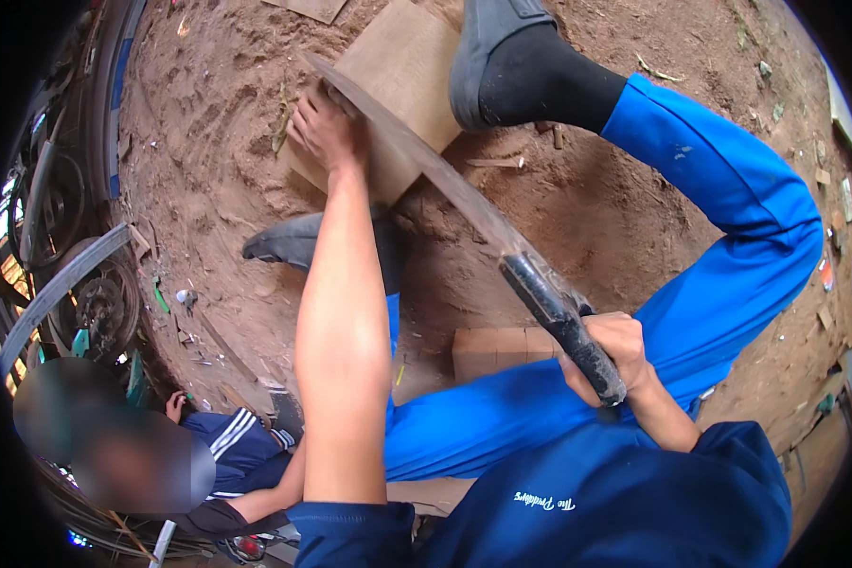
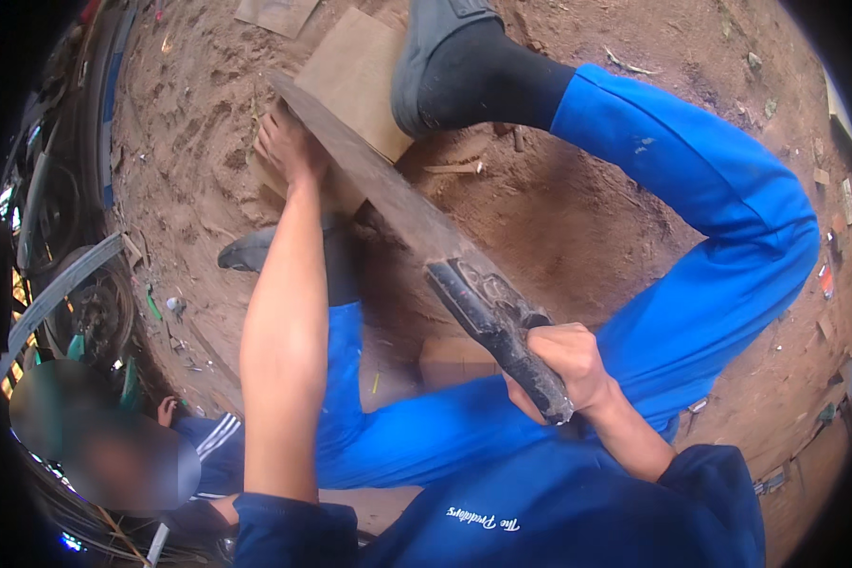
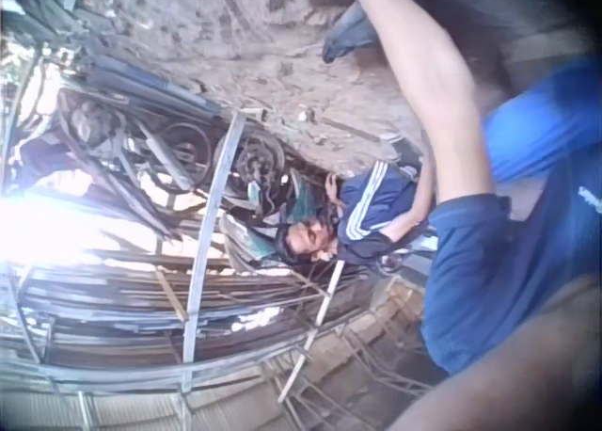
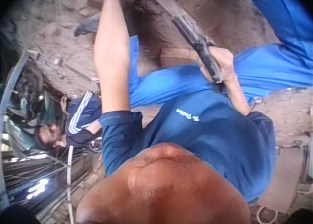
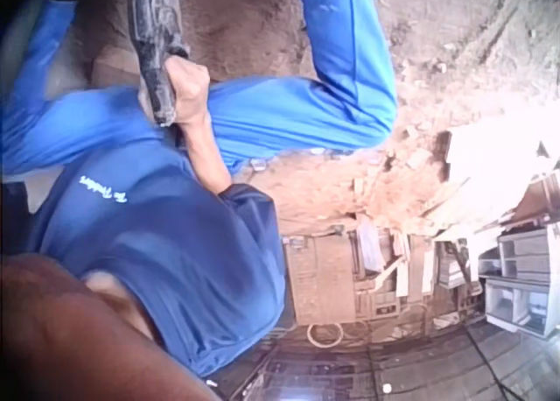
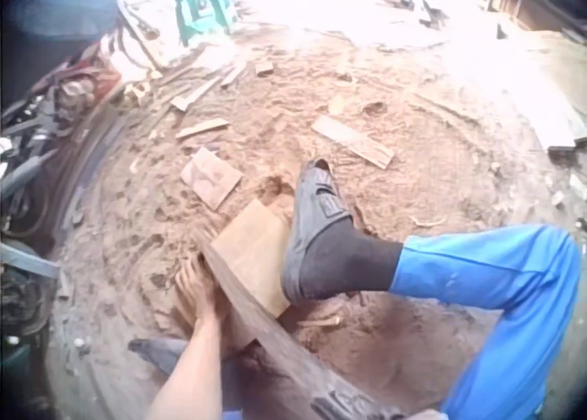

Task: The person saws a piece of wood using a hand saw while sitting on the ground.

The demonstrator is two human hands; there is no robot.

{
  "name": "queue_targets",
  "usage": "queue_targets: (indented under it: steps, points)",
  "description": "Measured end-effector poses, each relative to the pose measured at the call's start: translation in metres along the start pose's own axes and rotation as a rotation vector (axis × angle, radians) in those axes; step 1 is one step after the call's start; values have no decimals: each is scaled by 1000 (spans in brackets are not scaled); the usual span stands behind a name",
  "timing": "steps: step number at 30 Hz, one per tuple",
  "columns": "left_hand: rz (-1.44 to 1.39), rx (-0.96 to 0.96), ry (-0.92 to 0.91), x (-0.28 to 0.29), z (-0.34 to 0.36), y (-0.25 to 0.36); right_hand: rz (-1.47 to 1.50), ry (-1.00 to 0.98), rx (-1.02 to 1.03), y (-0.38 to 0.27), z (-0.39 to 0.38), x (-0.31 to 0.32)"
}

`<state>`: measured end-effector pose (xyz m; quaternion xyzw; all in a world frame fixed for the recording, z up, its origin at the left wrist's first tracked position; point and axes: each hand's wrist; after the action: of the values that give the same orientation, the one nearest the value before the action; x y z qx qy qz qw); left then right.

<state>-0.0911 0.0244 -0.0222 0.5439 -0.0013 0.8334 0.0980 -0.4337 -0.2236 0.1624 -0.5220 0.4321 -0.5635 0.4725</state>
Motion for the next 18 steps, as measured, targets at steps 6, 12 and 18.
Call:
queue_targets:
  steps: [6,12,18]
  points:
    - [-72,61,-53,8,-1,9,75,-15,27,10,42,-24]
    - [-169,57,-75,2,-4,2,92,-6,99,50,134,-48]
    - [-18,125,0,-20,-2,-21,123,2,168,49,161,-72]
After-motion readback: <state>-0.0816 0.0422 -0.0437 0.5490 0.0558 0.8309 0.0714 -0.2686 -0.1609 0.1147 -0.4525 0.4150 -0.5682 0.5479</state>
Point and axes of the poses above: each hand's wrist, its own z-axis towards the middle knuckle, its own x-axis out of the back of the hand, y = z × x, and after that the axes turned 6 degrees about x, right-handed
